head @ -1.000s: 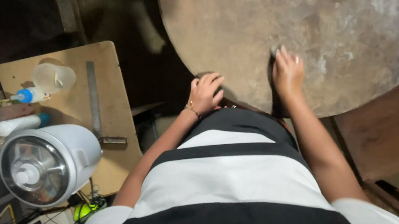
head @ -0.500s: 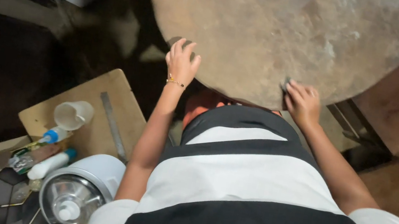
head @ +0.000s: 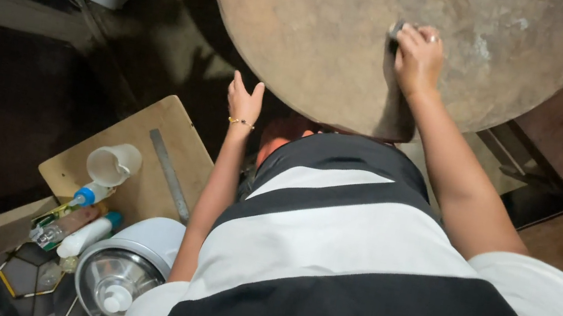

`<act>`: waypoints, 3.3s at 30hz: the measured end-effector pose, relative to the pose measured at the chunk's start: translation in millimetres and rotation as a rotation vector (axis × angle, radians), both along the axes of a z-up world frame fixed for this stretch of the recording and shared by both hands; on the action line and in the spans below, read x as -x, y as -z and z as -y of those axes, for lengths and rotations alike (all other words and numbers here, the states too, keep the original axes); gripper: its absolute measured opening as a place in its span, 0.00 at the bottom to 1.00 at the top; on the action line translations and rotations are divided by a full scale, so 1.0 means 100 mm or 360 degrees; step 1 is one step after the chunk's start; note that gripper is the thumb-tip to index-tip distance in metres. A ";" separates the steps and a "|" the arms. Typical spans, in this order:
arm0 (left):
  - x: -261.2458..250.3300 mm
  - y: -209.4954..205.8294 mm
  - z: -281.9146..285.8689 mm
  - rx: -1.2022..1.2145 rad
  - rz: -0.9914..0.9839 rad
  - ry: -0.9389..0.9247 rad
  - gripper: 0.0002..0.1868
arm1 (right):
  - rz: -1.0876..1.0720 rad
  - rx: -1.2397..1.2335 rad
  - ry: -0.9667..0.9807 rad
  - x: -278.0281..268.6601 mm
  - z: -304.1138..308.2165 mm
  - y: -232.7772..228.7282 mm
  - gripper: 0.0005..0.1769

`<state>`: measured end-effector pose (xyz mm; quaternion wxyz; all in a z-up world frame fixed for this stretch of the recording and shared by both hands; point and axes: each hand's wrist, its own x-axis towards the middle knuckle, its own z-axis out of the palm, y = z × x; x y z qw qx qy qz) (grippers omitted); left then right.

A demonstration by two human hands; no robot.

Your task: The person sands the surface of a large, round wooden tabletop using a sanding block. They move around the table to reach different areas, sanding the surface and edges with both hands.

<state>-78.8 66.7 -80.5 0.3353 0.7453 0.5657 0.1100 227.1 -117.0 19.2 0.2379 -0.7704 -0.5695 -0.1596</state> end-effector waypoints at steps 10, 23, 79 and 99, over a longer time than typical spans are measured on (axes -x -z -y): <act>-0.62 -1.04 0.53 -0.0053 -0.0819 0.0691 0.48 | -0.0202 0.0154 -0.0168 0.44 1.17 0.15 0.09; -0.81 -1.12 0.76 -0.0027 -0.1499 0.0825 0.70 | -0.0086 0.0098 -0.0293 -0.22 0.10 0.19 0.15; -0.97 -0.66 0.63 -0.0045 -0.1762 0.0785 0.76 | 0.0020 0.0066 -0.0332 -0.36 -0.23 -0.05 0.12; -0.98 -0.61 0.67 -0.0057 -0.1811 0.0730 0.77 | 0.0113 -0.0019 -0.0622 -0.47 -0.06 0.08 0.04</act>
